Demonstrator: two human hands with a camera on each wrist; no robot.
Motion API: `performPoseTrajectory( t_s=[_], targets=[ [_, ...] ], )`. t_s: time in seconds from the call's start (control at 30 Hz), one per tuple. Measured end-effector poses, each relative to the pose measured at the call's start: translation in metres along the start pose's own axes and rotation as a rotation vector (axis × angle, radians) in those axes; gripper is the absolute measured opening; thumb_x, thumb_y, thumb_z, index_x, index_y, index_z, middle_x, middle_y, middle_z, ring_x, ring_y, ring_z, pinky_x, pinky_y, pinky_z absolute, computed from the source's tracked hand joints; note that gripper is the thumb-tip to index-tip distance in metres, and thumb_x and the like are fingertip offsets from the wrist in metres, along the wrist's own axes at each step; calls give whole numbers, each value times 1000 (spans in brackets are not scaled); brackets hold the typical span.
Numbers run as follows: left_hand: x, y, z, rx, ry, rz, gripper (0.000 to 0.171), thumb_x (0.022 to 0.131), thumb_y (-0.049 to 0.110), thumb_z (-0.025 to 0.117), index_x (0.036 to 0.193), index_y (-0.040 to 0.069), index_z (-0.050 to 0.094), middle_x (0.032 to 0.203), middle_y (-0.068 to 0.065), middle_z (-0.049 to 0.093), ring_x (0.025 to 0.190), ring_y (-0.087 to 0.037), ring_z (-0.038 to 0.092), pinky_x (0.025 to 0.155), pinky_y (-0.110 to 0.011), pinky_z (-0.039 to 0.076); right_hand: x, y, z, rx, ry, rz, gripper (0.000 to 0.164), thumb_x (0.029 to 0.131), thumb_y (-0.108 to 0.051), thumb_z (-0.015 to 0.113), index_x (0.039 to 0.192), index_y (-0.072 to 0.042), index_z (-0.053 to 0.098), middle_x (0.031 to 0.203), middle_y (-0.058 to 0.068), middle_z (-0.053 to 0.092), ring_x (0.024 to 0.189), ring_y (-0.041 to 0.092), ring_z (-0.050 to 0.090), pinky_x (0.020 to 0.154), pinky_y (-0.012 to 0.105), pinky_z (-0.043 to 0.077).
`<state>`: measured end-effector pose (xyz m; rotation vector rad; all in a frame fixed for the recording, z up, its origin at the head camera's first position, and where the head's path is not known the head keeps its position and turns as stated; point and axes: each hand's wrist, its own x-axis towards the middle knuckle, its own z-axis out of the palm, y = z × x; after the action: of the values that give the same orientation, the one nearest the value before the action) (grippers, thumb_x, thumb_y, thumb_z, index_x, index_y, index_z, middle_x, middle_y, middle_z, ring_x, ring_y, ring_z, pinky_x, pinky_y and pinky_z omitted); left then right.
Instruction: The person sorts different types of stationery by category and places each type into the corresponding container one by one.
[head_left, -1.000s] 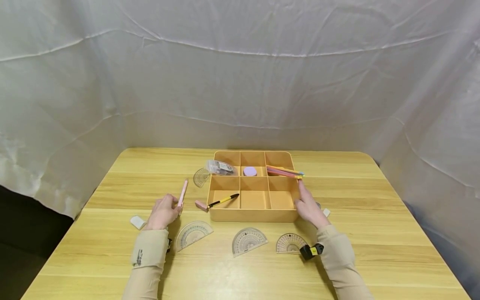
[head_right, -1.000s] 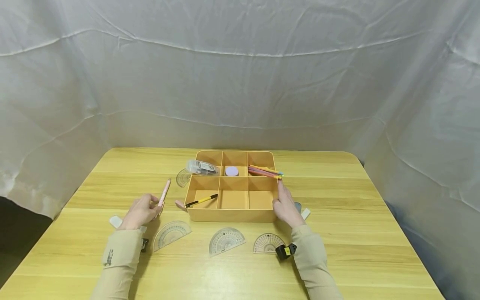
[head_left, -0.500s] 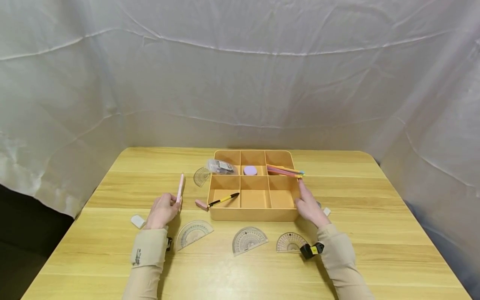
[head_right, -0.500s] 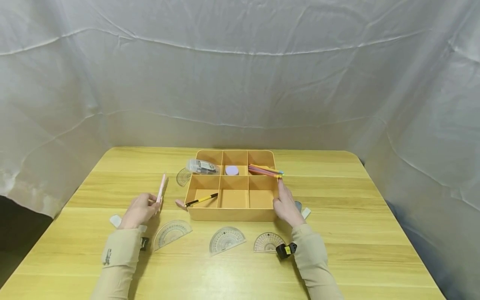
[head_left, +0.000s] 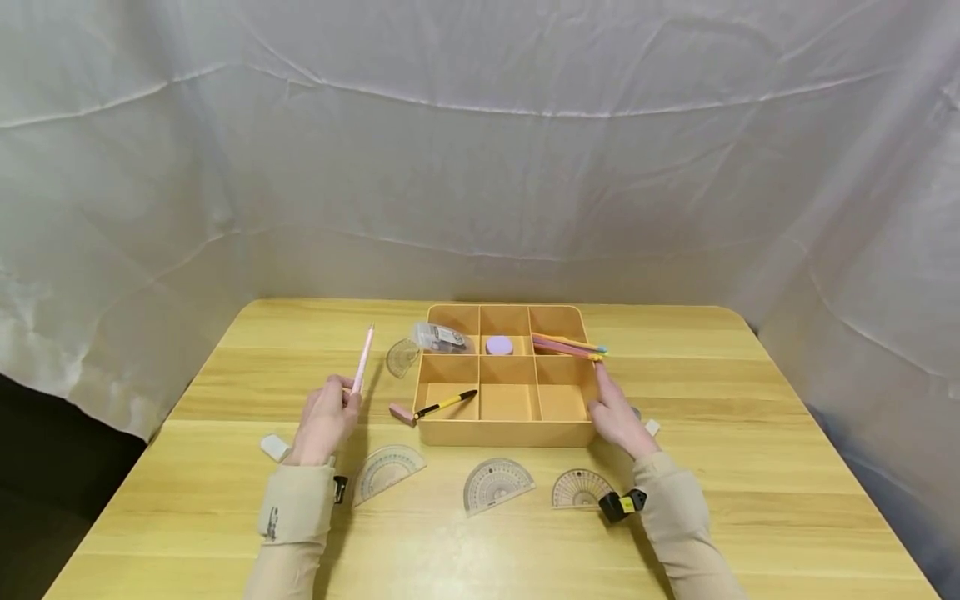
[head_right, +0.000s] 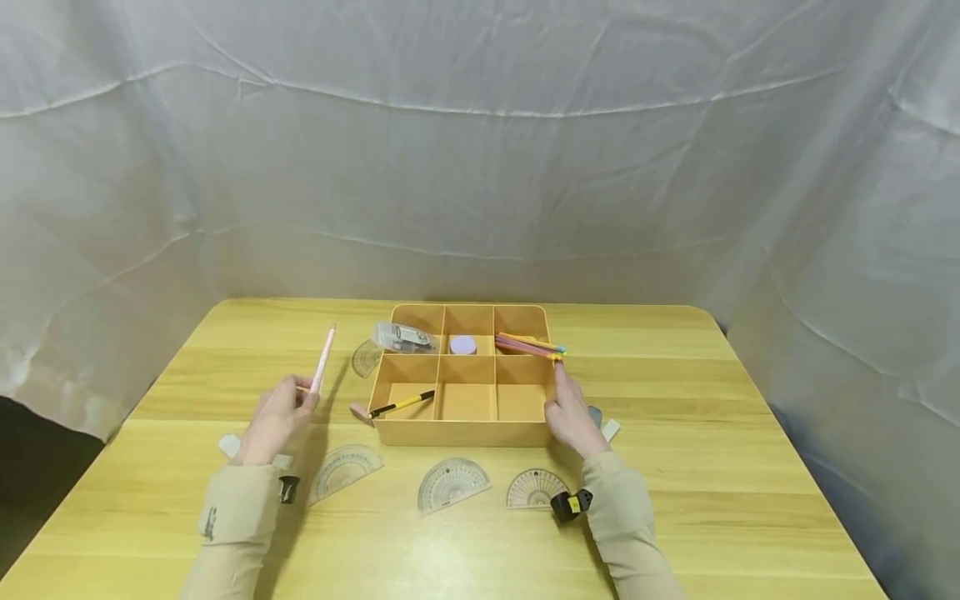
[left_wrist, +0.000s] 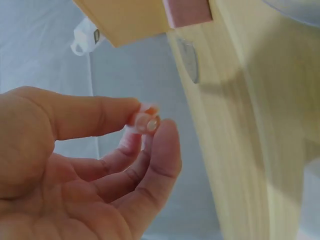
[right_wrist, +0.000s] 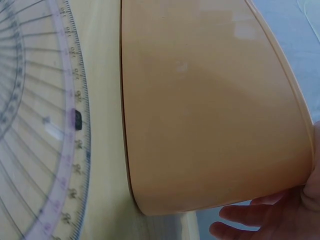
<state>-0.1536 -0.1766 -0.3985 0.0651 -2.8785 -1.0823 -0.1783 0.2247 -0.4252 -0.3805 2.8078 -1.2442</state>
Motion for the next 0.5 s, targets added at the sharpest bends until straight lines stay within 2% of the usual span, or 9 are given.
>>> performPoseTrajectory(
  t_s=[0.13, 0.3, 0.5],
  targets=[
    [0, 3, -2, -16, 56, 30, 30, 96, 1, 51, 122, -14, 50, 83, -18, 61, 58, -18, 50, 48, -27, 41, 0, 0, 0, -7, -6, 9, 67, 89, 10, 33, 143, 21, -4, 150, 40, -3, 137, 50, 2, 113, 61, 5],
    [2, 3, -2, -21, 168, 92, 30, 95, 0, 54, 121, -14, 52, 84, -20, 60, 64, -25, 53, 54, -33, 44, 0, -1, -1, -12, -10, 13, 66, 89, 10, 33, 143, 22, -3, 150, 40, -3, 136, 51, 2, 113, 61, 5],
    [7, 6, 2, -126, 370, 177, 24, 94, -2, 55, 116, -11, 57, 91, -22, 61, 79, -32, 58, 66, -43, 51, 1, 1, 1, 8, 5, -4, 69, 86, 12, 34, 143, 21, -4, 150, 39, -3, 137, 50, 2, 113, 61, 5]
  ],
)
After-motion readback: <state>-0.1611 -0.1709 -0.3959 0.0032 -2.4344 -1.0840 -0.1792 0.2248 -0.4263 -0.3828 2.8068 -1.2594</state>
